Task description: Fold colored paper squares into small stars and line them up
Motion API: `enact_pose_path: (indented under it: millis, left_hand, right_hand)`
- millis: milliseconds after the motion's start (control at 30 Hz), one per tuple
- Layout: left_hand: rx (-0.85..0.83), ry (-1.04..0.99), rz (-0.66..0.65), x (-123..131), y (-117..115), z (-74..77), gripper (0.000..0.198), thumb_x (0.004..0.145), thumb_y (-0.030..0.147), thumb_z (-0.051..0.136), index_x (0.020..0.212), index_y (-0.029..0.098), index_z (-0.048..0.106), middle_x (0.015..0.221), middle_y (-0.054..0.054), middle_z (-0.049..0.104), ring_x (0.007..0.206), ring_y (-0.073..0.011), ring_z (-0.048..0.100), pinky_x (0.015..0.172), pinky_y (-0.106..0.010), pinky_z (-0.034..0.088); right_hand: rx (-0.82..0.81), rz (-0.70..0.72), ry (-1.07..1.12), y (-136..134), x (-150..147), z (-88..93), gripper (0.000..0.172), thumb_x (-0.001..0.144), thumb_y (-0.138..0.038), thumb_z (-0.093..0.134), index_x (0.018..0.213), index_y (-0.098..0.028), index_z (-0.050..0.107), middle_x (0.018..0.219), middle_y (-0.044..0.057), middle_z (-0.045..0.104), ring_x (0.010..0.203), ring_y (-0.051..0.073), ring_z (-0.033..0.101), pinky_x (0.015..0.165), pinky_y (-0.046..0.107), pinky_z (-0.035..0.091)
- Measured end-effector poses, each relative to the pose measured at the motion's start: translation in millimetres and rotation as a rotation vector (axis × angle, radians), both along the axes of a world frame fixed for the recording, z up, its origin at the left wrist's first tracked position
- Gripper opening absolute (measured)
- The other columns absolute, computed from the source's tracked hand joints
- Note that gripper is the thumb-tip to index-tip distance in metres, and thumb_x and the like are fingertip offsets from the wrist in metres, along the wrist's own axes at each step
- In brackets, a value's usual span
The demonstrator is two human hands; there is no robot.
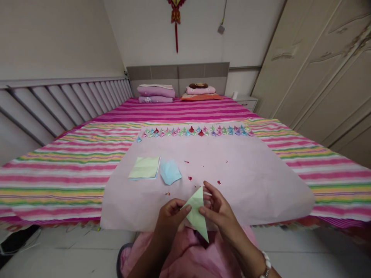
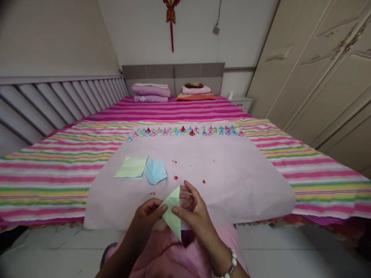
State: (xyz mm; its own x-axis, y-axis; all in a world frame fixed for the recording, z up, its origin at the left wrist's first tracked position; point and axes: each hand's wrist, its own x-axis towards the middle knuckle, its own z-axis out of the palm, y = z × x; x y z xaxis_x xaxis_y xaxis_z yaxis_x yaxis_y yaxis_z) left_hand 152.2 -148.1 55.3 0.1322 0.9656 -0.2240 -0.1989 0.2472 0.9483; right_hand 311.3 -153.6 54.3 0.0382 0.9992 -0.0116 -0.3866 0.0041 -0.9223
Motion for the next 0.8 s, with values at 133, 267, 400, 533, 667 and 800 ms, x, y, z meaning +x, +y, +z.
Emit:
enact_pose_path:
  millis: [133, 267, 400, 533, 667, 800]
  left_hand:
    - [-0.009, -0.07, 0.05, 4, -2, -1.3, 0.025, 0.06, 0.035, 0.077, 0.067, 0.015, 0.064, 0.06, 0.001, 0.063, 0.055, -0.0101, 0.053, 0.052, -0.02, 0.042]
    - [-0.006, -0.12, 0.049, 7, -3, -4.9, 0.025, 0.06, 0.033, 0.078, 0.067, 0.014, 0.063, 0.06, 0.001, 0.064, 0.056, -0.0105, 0.054, 0.055, -0.021, 0.043]
    - [-0.003, -0.114, 0.007, 6, -4, -7.4, 0.022, 0.064, 0.033, 0.075, 0.071, 0.015, 0.065, 0.064, 0.001, 0.066, 0.059, -0.0114, 0.056, 0.057, -0.022, 0.043]
    - [0.071, 0.029, -0.062, 3, 1, 0.1, 0.023, 0.064, 0.035, 0.074, 0.068, 0.013, 0.068, 0.06, -0.001, 0.065, 0.057, -0.0127, 0.055, 0.055, -0.023, 0.041]
    - [0.164, 0.168, -0.139, 2, 9, 12.2, 0.018, 0.066, 0.031, 0.072, 0.066, 0.013, 0.07, 0.059, -0.001, 0.064, 0.056, -0.0125, 0.053, 0.054, -0.023, 0.039]
    - [0.27, 0.238, -0.123, 7, 15, 19.2, 0.014, 0.066, 0.027, 0.07, 0.062, 0.014, 0.068, 0.056, 0.0, 0.061, 0.056, -0.0121, 0.052, 0.054, -0.023, 0.038]
  right_hand:
    - [-0.138, 0.236, 0.142, -4, -9, 1.7, 0.047, 0.053, -0.024, 0.085, 0.095, -0.019, 0.066, 0.084, 0.004, 0.068, 0.07, 0.016, 0.061, 0.067, 0.029, 0.047]
    - [-0.216, 0.158, 0.137, -7, -12, 1.8, 0.027, 0.056, -0.03, 0.083, 0.071, -0.014, 0.067, 0.062, 0.001, 0.066, 0.054, 0.012, 0.057, 0.054, 0.023, 0.042]
    - [-0.225, 0.107, 0.104, -6, -11, -1.1, 0.03, 0.053, -0.035, 0.084, 0.062, -0.015, 0.065, 0.055, -0.001, 0.063, 0.047, 0.01, 0.052, 0.05, 0.022, 0.039]
    - [-0.199, 0.156, -0.021, -5, -10, -2.6, 0.031, 0.054, -0.037, 0.083, 0.058, -0.014, 0.063, 0.049, -0.003, 0.056, 0.043, 0.008, 0.044, 0.045, 0.021, 0.033]
    - [-0.182, 0.207, -0.113, -6, -11, -4.4, 0.033, 0.055, -0.039, 0.081, 0.055, -0.014, 0.059, 0.046, -0.005, 0.05, 0.042, 0.006, 0.039, 0.044, 0.02, 0.028]
    - [-0.175, 0.251, -0.173, -9, -15, -6.8, 0.035, 0.057, -0.038, 0.079, 0.052, -0.015, 0.054, 0.045, -0.006, 0.048, 0.04, 0.006, 0.037, 0.043, 0.02, 0.027]
